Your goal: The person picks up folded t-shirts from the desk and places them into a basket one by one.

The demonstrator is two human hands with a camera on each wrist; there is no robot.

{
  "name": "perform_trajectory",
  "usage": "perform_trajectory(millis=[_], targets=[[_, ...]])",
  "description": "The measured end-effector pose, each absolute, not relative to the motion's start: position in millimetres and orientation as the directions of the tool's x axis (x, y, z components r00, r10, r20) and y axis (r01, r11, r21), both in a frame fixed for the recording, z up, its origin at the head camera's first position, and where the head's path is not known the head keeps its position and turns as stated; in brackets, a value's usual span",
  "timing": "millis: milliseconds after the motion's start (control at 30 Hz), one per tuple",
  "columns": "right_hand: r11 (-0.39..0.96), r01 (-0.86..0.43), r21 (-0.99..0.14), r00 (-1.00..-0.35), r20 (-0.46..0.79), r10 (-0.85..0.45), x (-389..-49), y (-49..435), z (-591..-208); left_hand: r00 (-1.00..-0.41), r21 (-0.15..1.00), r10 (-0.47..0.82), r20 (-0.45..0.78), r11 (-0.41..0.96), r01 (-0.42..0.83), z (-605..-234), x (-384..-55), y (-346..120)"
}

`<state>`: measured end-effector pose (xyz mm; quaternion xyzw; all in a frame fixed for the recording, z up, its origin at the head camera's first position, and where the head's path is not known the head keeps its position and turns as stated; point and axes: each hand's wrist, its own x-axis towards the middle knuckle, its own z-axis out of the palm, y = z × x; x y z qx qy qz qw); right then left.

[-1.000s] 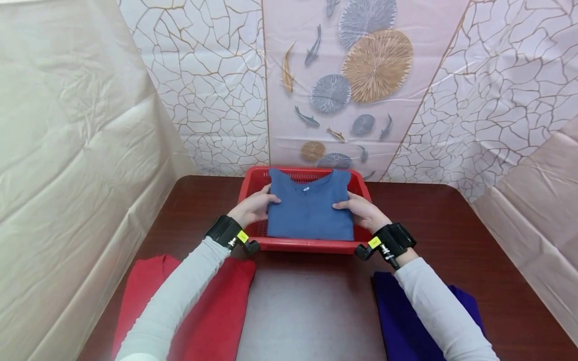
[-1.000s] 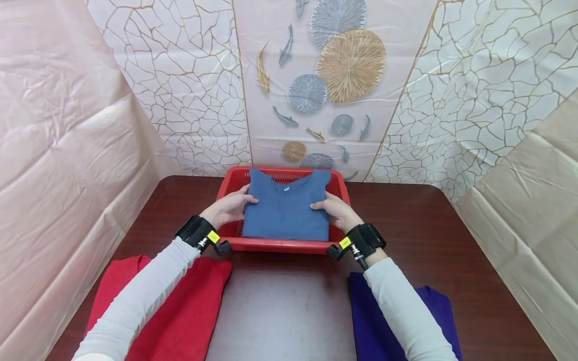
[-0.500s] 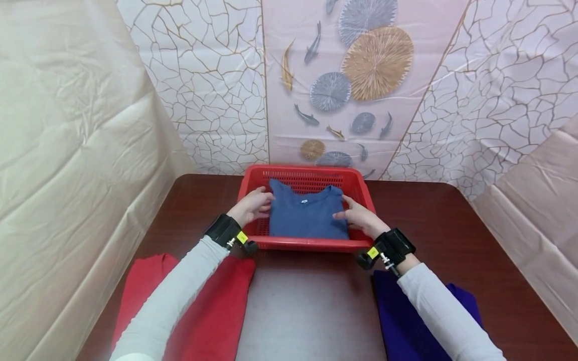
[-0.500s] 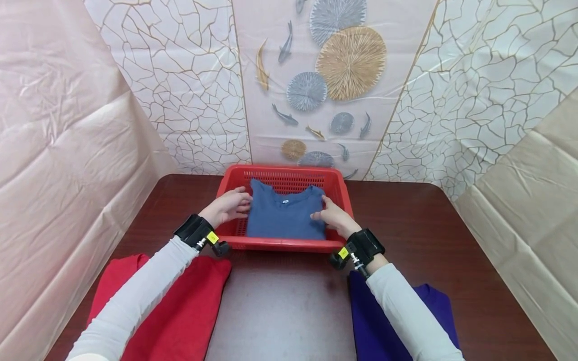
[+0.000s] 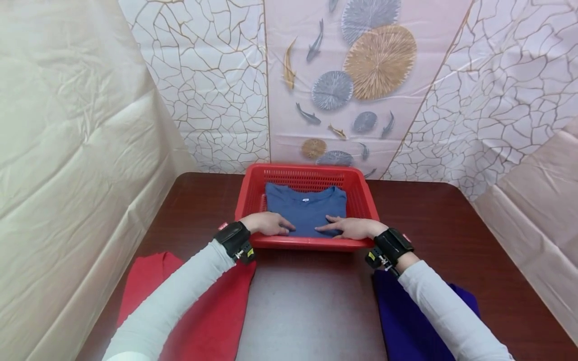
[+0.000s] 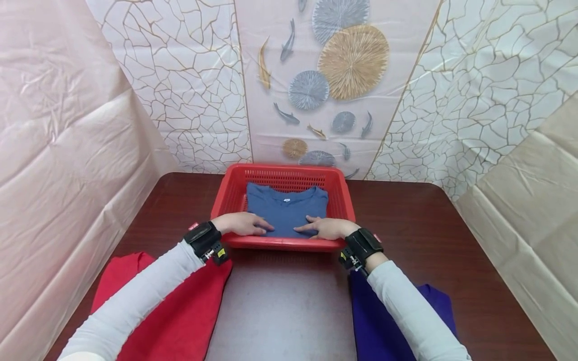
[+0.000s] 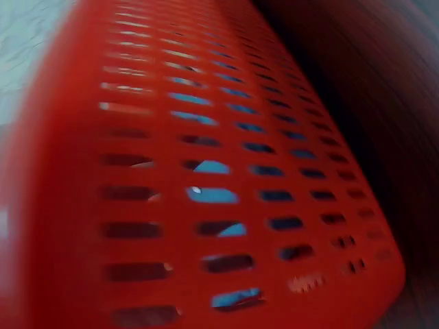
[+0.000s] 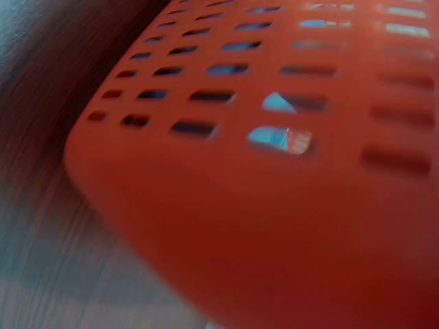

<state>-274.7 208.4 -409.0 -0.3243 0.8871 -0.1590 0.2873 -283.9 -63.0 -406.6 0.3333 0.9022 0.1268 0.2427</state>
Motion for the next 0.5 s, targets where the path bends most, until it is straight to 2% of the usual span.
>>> perform_trajectory(millis=[67,167,267,333,400,500], targets=[[0.753,-0.476,-0.455,-0.607,-0.45,-0.655,-273.8,207.1,-409.7,-0.638,0.353,0.654,-0.407,0.757,0.55,-408.9,-282.2,-61.0],[0.758,-0.486,-0.434,-0.598,-0.467,-0.651,-273.3,205.7,-409.2,-0.618,0.361,0.64,-0.457,0.769,0.529,-409.4,-282.3,-60.9],[0.753,-0.502,-0.426,-0.611,-0.441,-0.657,-273.3,206.0,-408.5,-0.615,0.377,0.65,-0.446,0.76,0.53,-408.4,-285.2,-62.9],[0.742,-0.522,-0.421,-0.638,-0.385,-0.667,-274.0,206.5,-408.6,-0.652,0.39,0.657,-0.379,0.752,0.531,-407.9,-287.8,-64.7],[0.737,-0.524,-0.426,-0.69,-0.295,-0.661,-274.7,207.3,-410.4,-0.721,0.401,0.641,-0.264,0.753,0.522,-408.5,-289.3,-66.3],[0.732,-0.518,-0.443,-0.778,-0.112,-0.619,-272.1,205.1,-412.1,-0.833,0.439,0.549,-0.069,0.766,0.469,-405.8,-282.9,-65.4]])
